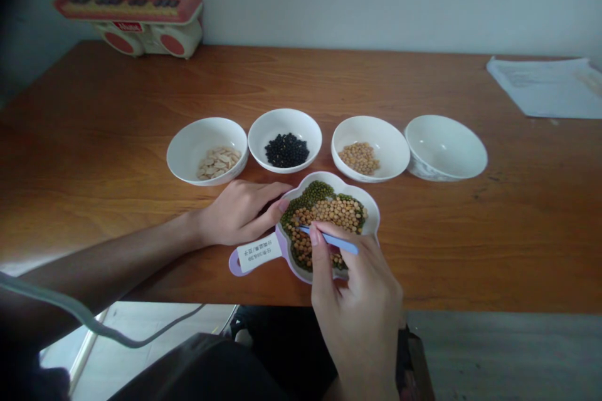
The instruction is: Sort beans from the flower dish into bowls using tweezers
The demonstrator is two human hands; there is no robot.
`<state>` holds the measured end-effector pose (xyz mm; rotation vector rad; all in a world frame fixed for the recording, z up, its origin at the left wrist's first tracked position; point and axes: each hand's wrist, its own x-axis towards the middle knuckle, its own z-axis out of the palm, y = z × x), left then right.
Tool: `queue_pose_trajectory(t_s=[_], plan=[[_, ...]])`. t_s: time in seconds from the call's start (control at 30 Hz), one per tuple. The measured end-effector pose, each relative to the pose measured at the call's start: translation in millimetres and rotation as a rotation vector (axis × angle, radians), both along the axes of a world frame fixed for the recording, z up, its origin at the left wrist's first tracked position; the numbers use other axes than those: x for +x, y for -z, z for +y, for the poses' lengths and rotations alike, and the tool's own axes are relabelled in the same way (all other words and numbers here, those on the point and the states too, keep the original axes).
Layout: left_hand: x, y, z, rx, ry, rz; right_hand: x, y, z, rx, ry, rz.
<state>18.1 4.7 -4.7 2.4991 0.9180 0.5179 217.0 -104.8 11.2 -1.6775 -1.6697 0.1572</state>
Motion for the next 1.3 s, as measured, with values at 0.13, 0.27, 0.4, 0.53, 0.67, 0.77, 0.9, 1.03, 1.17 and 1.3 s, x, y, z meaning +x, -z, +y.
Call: queue_pose_trajectory(t_s=[0.13,0.27,0.4,0.53,0.67,0.77,0.9,1.03,1.17,1.3], plan=[[0.2,-0.6,0.0,-0.012,0.002,0.005,0.2,2.0,-0.8,0.016,0.008,0.001],[0.3,-0.2,0.3,-0.011,0.001,0.006,0.2,2.5,-0.3,0.023,0.005,0.005],[-0.1,0.3,0.0,-0.013,-0.003,0.009,-1.0,2.3,1.2,0.024,-0.032,0.016],[-0.1,-0.2,-0.1,-0.014,0.001,0.004,-1.2,1.4,0.7,0.040,-0.032,0.024],[-0.1,-0.4,0.2,-0.006,0.000,0.002,-1.4,1.1,0.3,0.032,-0.029,0.020],[-0.2,0.2,0.3,-0.004,0.000,-0.001,-2.4,1.9,1.1,0.040,-0.034,-0.006],[-0.1,0.2,0.3,-0.013,0.003,0.006,-4.5,3.3,2.5,0.057,-0.022,-0.031],[0.1,-0.4,0.3,-0.006,0.002,0.003,-6.3,3.6,3.2,0.060,-0.014,-0.046],[0.4,-0.1,0.6,-0.006,-0.001,0.004,-8.1,2.1,2.4,0.052,-0.004,-0.043],[0.7,0.3,0.8,-0.003,0.000,0.001,-9.1,0.2,1.1,0.069,-0.011,-0.023]])
